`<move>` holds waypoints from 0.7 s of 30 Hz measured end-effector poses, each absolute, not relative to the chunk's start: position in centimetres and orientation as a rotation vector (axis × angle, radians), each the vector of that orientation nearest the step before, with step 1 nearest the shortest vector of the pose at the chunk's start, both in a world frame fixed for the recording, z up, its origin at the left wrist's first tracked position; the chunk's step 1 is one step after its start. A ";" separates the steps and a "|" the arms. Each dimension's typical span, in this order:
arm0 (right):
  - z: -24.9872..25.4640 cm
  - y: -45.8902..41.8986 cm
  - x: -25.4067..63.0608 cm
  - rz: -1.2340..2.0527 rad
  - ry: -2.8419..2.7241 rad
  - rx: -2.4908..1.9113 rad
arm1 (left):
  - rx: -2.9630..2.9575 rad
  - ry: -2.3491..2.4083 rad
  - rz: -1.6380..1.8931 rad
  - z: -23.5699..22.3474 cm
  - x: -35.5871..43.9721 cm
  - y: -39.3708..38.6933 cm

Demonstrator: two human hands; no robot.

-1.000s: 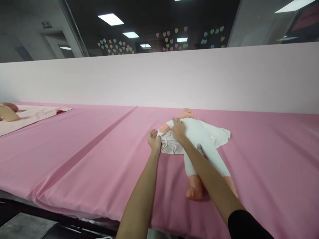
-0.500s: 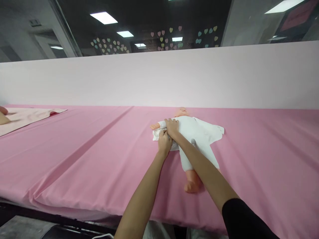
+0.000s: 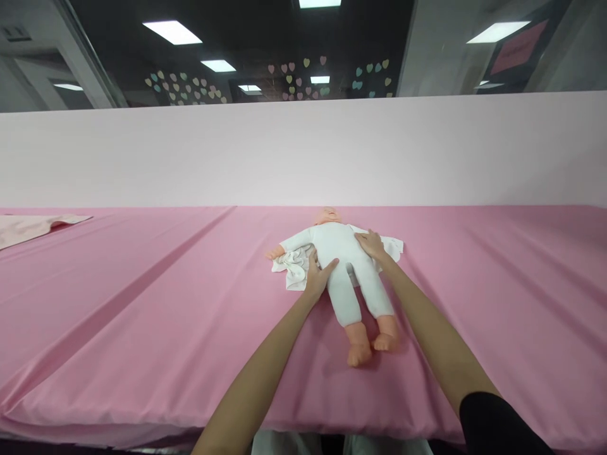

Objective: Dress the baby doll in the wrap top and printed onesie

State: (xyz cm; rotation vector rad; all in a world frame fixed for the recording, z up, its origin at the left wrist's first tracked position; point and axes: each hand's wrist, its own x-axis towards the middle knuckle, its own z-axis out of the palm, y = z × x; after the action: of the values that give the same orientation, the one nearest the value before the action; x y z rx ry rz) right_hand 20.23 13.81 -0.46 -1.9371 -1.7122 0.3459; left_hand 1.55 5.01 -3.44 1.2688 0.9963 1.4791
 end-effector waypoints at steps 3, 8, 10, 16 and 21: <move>-2.8 13.4 21.6 0.282 -1.747 -1.969 | 1.128 0.821 1.361 -3.5 1.7 4.9; -4.5 13.5 20.7 0.107 -1.858 -2.074 | 1.106 0.771 1.377 -3.4 2.0 4.5; -4.4 13.7 20.3 0.114 -1.849 -2.103 | 1.038 0.821 1.424 -3.3 2.2 4.3; -4.4 13.6 20.7 0.081 -1.809 -2.101 | 0.817 0.941 1.463 -2.0 1.5 3.9; -5.0 13.5 21.7 0.088 -1.652 -2.115 | 0.758 0.990 1.476 -1.4 -0.1 3.1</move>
State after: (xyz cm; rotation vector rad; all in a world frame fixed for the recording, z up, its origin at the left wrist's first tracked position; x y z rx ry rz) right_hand 21.67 13.51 -4.99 -2.1153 -1.6516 0.0875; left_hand -0.12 3.07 -1.38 0.7583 0.9897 1.4765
